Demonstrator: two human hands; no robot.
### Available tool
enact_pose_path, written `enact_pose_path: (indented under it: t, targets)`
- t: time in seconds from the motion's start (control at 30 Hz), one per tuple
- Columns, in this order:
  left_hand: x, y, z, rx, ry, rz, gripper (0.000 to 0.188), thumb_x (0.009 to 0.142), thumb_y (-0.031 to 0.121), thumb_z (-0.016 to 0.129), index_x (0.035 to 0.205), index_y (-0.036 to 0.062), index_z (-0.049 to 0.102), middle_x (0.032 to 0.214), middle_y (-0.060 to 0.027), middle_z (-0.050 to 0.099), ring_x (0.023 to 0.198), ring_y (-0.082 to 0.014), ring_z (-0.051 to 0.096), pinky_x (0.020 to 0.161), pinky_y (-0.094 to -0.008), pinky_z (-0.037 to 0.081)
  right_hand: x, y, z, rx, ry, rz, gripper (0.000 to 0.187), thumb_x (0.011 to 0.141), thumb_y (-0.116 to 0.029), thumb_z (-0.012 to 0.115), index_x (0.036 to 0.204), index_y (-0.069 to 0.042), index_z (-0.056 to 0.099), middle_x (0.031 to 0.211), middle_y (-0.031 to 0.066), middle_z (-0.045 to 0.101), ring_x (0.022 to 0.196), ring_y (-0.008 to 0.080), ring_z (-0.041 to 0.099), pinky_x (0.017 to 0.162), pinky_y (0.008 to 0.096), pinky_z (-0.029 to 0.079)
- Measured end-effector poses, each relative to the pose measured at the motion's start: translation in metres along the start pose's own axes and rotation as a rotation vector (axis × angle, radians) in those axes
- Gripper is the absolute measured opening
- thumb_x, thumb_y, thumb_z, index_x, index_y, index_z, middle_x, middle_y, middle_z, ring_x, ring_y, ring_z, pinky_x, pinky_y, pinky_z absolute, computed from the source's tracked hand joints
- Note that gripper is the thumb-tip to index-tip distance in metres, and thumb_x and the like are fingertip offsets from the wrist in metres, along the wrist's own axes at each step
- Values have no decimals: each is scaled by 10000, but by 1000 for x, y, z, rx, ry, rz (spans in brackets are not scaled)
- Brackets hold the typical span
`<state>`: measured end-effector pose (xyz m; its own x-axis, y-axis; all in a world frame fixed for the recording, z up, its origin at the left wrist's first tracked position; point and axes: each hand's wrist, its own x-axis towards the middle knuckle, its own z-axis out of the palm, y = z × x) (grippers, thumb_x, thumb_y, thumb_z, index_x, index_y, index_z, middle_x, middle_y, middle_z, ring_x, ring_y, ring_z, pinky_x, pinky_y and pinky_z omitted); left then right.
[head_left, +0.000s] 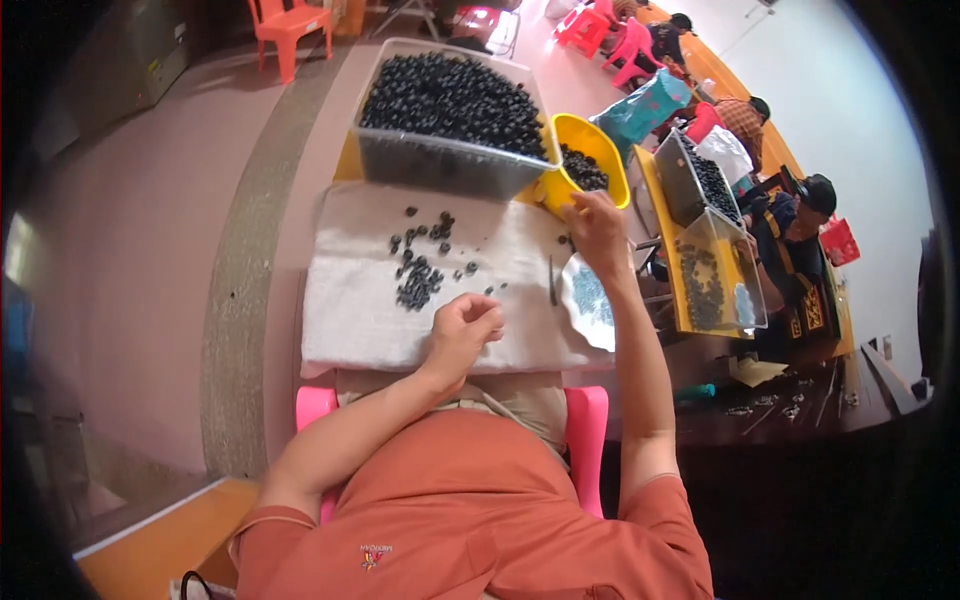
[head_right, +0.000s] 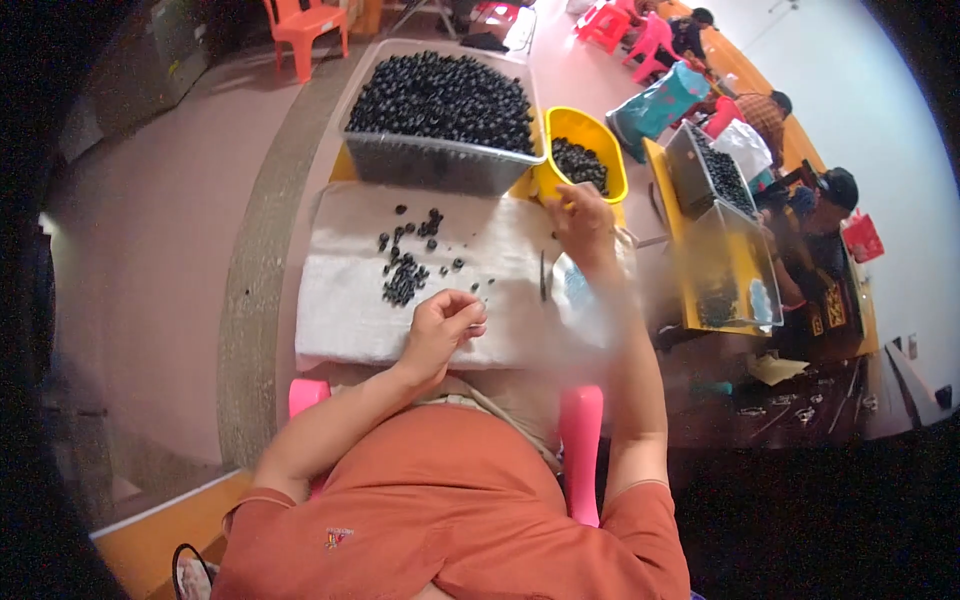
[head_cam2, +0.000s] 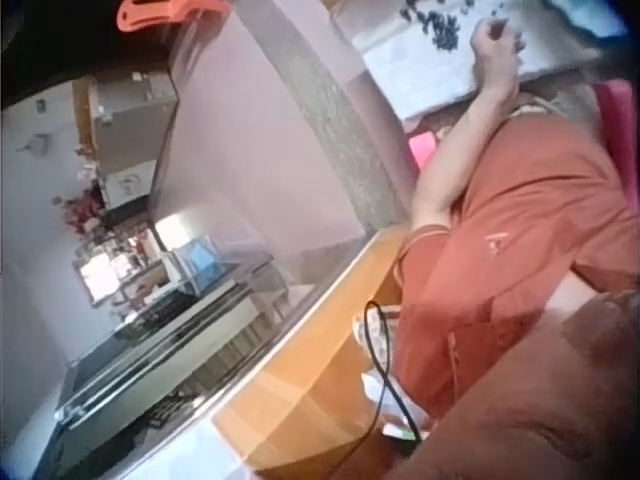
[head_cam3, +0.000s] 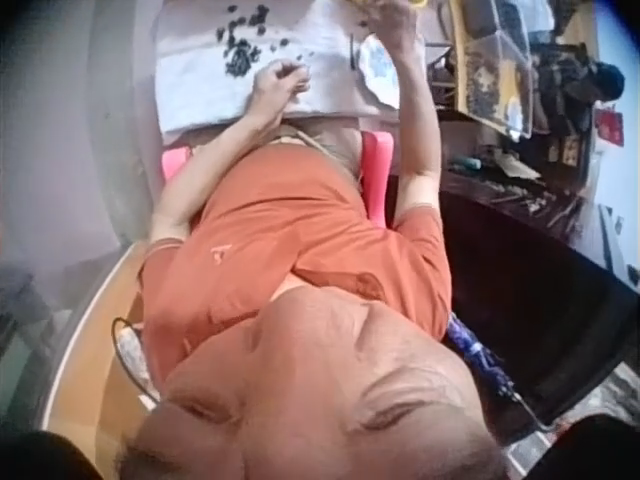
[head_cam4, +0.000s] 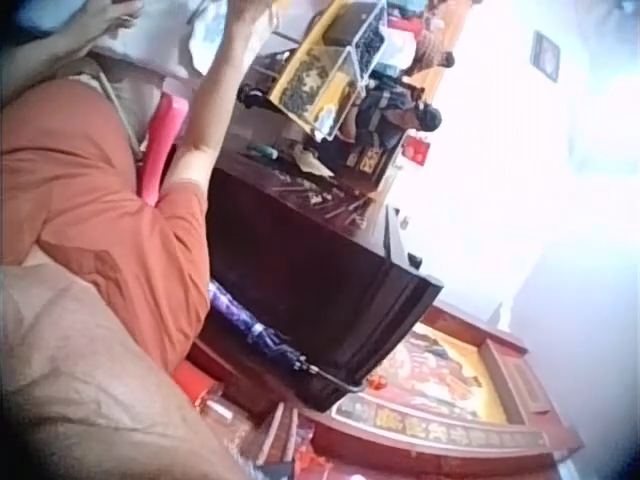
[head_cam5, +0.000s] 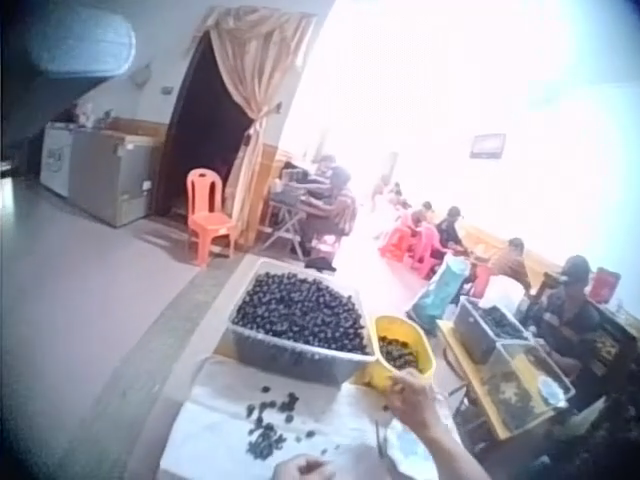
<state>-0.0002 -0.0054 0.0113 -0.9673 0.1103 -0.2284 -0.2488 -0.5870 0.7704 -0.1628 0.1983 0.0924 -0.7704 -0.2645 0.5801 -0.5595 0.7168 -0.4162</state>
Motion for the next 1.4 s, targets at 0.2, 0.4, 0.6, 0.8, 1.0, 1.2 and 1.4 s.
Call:
enact_pose_path:
  t: [0.2, 0.4, 0.6, 0.8, 1.0, 1.2, 1.4]
  targets:
    - [1, -7, 4, 65, -36, 47, 114, 900, 118, 668, 958, 25, 635, 833, -17, 633, 740, -89, 595, 713, -246, 525, -40, -51, 46, 112, -448, -29, 245, 785, -134, 752, 1003, -32, 704, 834, 104, 659, 680, 210, 625, 629, 319, 500]
    - [-1, -7, 2, 68, -27, 64, 107, 899, 113, 667, 954, 26, 637, 827, -17, 635, 735, -84, 595, 700, -240, 523, -36, -72, 62, -26, -622, -60, 266, 787, -214, 687, 1009, -70, 710, 938, 122, 659, 890, 323, 650, 787, 403, 510]
    - [-1, -7, 3, 77, -2, 71, 105, 900, 108, 657, 965, 29, 636, 826, -18, 634, 740, -87, 602, 693, -240, 526, -36, -77, 66, -84, -676, -63, 221, 784, -174, 651, 965, -57, 700, 902, 141, 656, 881, 334, 644, 793, 412, 503]
    - [5, -8, 1, -42, 127, 118, 190, 926, 113, 632, 1081, 20, 573, 923, -44, 632, 760, -105, 615, 692, -250, 533, -50, -61, 60, 158, -511, 14, 200, 816, -109, 674, 986, -3, 669, 876, 139, 664, 816, 258, 654, 737, 348, 513]
    - [7, -4, -2, -189, 77, 62, 185, 964, 182, 597, 1067, 30, 574, 933, -55, 641, 804, -121, 617, 751, -269, 525, -82, -73, 32, 675, -525, 296, 201, 902, -62, 667, 1070, 39, 625, 906, 37, 649, 843, 83, 606, 743, 232, 494]
    - [6, -4, -5, -279, -51, -56, 111, 963, 163, 598, 1025, 75, 574, 950, -42, 643, 880, -135, 619, 837, -302, 513, -104, -76, 26, 774, -461, 268, 176, 913, -46, 649, 1078, 17, 653, 986, 59, 625, 910, 116, 603, 792, 249, 496]
    - [4, 0, -2, -300, -93, -108, 119, 947, 121, 608, 1041, 69, 558, 961, -58, 644, 888, -149, 629, 838, -302, 528, -116, -66, 30, 768, -394, 191, 221, 907, -71, 665, 1119, -10, 657, 1006, 60, 620, 893, 126, 599, 754, 247, 489]
